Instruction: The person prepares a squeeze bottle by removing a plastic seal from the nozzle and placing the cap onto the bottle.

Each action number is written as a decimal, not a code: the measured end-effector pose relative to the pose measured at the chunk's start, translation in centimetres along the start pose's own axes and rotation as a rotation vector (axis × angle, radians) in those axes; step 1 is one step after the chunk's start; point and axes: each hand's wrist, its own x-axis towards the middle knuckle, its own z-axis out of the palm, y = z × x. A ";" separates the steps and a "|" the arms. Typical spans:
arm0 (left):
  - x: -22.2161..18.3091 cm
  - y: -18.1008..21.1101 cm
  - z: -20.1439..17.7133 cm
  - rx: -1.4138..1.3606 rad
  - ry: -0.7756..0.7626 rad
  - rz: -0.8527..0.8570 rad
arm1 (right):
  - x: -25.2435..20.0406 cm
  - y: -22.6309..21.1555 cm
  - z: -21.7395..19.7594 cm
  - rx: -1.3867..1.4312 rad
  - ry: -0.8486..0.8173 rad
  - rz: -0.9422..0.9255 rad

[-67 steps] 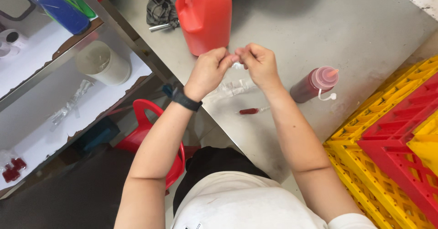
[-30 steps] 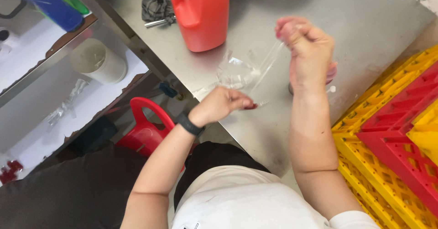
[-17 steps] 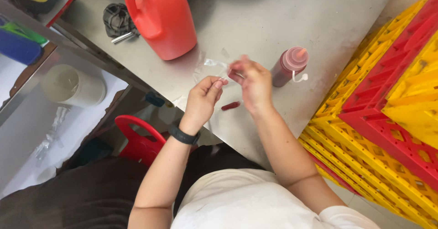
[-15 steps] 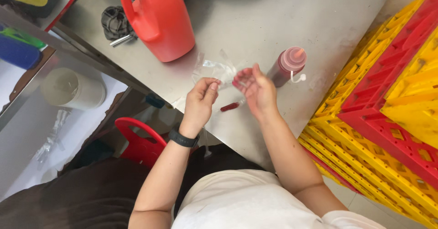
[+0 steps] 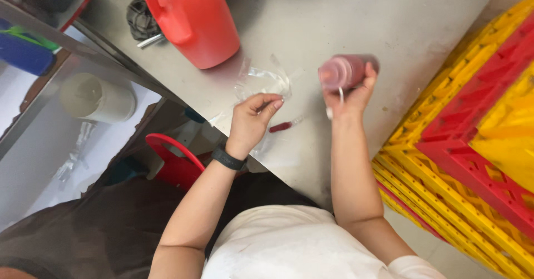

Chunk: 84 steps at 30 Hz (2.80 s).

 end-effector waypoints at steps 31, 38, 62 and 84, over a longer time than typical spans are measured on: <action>1.8 3.7 -1.8 -0.094 -0.203 -0.270 | -8.6 4.1 9.0 -0.814 -0.616 -0.552; 1.5 3.0 -2.1 -0.485 -0.350 -0.076 | -8.2 3.7 10.4 -0.811 -0.578 -0.516; -0.1 3.9 -2.5 -0.567 -0.193 -0.330 | -9.5 5.0 10.9 -0.836 -0.579 -0.384; -0.4 3.1 -2.6 -0.571 -0.261 -0.260 | -9.8 4.7 10.5 -0.814 -0.556 -0.454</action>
